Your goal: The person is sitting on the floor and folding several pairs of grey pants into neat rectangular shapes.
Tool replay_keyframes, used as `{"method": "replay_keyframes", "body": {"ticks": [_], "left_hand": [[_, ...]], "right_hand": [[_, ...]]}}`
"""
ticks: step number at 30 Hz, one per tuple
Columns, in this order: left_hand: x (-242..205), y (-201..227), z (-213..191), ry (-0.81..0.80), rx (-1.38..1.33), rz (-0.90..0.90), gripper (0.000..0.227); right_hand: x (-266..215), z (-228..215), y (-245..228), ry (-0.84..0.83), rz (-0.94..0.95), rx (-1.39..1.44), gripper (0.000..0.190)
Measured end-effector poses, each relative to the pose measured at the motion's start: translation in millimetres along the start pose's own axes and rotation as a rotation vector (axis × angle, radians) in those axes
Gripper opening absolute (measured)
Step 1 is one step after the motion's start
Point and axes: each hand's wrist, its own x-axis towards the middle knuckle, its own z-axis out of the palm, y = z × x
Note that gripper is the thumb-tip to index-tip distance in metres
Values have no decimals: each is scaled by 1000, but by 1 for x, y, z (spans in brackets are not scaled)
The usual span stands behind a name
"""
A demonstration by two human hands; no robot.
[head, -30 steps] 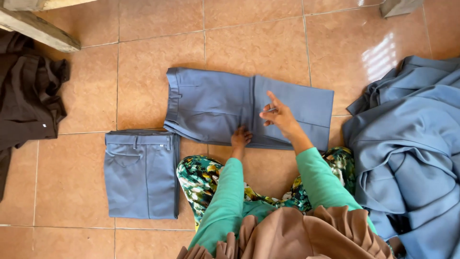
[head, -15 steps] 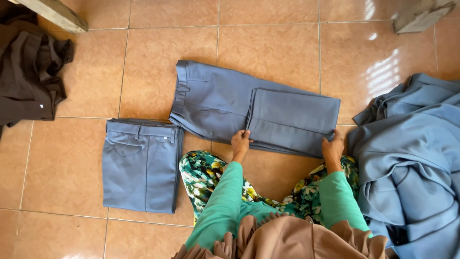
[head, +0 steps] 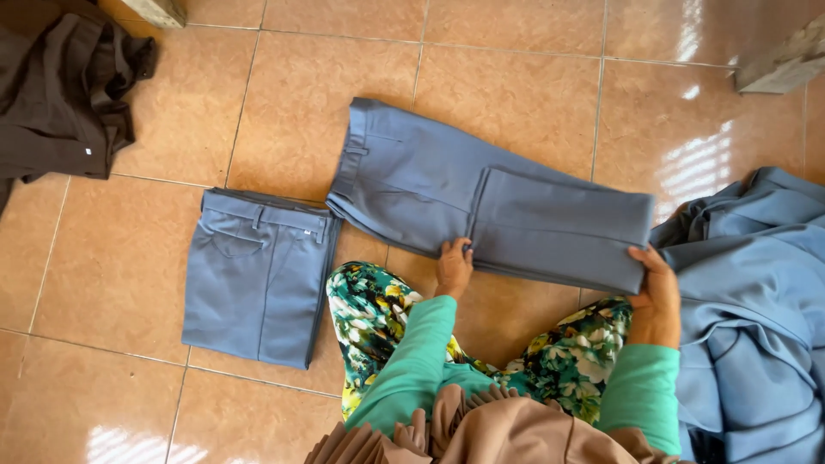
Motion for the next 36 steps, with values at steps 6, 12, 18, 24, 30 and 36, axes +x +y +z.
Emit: {"method": "replay_keyframes", "body": {"ticks": [6,12,18,24,30,36], "left_hand": [[-30,62,12,-211,-336,285,46],[4,45,-83,588,-220,77,60],[81,-31,-88,504,-606,-211,87],[89,-26,-119,157,-1413,46,80],[111,-139,-42,494,-981,-100,58],[83,-111,-58,472,-365,-48,46]], "right_hand": [[-132,77,-119,49,-282,-140,54],[-147,88,-125,171,-324,-234,57],[-153,97,-121,158,-329,-265,56],[-156,93,-122,218,-316,-254,54],[-161,102,-124,220,-331,-270,56],[-178,147,-148,269,-388,-361,56]]}}
